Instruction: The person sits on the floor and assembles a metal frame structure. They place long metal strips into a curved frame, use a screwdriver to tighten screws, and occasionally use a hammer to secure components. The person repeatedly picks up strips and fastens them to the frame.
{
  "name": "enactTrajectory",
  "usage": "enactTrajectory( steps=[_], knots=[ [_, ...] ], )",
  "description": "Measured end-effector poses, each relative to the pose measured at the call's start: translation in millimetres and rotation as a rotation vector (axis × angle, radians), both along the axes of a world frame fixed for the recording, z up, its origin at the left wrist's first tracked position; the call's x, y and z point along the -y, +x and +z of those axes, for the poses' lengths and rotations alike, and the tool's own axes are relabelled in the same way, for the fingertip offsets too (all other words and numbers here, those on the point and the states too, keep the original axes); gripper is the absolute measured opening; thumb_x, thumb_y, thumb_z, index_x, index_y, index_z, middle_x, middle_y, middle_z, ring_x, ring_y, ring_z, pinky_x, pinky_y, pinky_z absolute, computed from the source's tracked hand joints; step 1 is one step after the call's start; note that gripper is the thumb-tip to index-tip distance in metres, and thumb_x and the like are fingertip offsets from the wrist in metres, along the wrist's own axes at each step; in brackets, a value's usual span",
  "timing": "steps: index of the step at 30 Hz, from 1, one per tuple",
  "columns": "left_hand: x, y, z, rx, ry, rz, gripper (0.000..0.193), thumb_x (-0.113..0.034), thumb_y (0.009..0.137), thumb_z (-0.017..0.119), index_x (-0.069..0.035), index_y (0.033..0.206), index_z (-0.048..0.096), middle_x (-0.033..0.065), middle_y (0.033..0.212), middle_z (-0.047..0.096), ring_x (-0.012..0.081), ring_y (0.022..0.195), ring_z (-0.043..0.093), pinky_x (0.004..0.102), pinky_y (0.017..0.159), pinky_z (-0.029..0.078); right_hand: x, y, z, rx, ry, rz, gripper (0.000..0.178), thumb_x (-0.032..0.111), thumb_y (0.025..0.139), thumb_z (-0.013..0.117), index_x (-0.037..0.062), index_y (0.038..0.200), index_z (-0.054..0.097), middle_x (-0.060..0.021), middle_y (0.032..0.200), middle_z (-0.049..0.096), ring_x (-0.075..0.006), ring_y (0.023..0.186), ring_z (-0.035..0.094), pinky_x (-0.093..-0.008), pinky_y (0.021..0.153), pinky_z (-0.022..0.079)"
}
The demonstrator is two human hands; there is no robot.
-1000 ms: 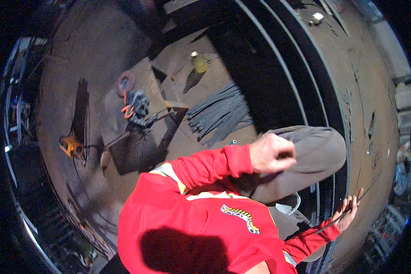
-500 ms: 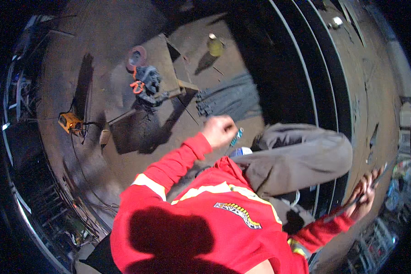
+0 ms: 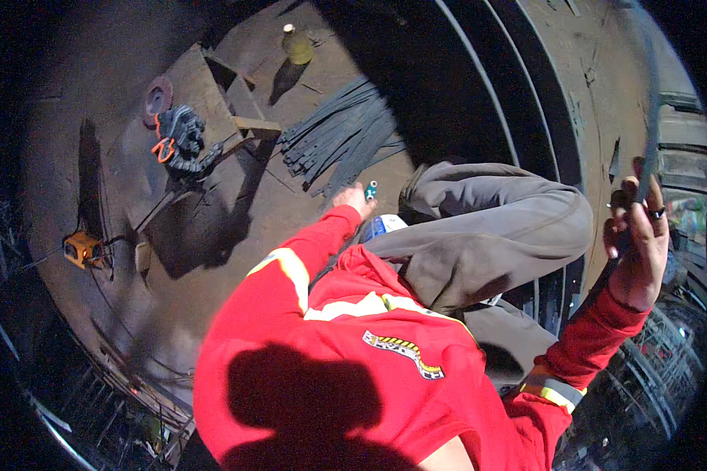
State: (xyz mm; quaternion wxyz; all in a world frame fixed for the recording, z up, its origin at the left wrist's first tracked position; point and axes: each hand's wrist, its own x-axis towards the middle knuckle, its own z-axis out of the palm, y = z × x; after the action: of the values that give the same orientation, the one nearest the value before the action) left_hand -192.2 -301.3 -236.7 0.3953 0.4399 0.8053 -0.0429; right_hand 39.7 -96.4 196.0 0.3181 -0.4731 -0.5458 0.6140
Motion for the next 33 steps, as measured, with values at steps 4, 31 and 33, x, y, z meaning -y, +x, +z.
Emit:
enactTrajectory(
  steps=[4, 31, 33],
  knots=[
    [12.6, 43.0, -72.2, -0.124, -0.091, 0.088, 0.043, -0.024, 0.074, 0.066, -0.010, 0.111, 0.049, 0.0092, 0.091, 0.069, 0.0280, 0.091, 0.067, 0.0439, 0.075, 0.052, 6.4, -50.6, 12.5, 0.166, 0.153, 0.141, 0.046, 0.008, 0.083, 0.064, -0.0027, 0.126, 0.050, -0.0054, 0.088, 0.061, -0.0123, 0.067, 0.058, -0.0243, 0.054, 0.047],
    [42.2, -267.2, 245.9, 1.800, 1.813, 1.308, 0.042, 0.007, 0.076, 0.037, 0.005, 0.115, 0.053, 0.0274, 0.122, 0.051, 0.0458, 0.116, 0.048, 0.0452, 0.096, 0.050, 74.6, -274.4, -256.9, 0.467, 0.858, 0.879, 0.044, 0.006, 0.083, 0.048, 0.0253, 0.122, 0.059, -0.0146, 0.090, 0.050, -0.0334, 0.071, 0.061, -0.0419, 0.062, 0.051],
    [33.6, -271.9, 256.4, 1.991, 1.855, 1.210, 0.055, 0.014, 0.068, 0.032, 0.003, 0.118, 0.052, 0.0305, 0.135, 0.038, 0.0464, 0.124, 0.040, 0.0485, 0.100, 0.046, 77.9, -273.6, -257.4, 0.516, 0.883, 0.887, 0.046, 0.007, 0.083, 0.046, 0.0259, 0.124, 0.057, -0.0153, 0.091, 0.049, -0.0334, 0.071, 0.061, -0.0422, 0.061, 0.051]
  ],
)
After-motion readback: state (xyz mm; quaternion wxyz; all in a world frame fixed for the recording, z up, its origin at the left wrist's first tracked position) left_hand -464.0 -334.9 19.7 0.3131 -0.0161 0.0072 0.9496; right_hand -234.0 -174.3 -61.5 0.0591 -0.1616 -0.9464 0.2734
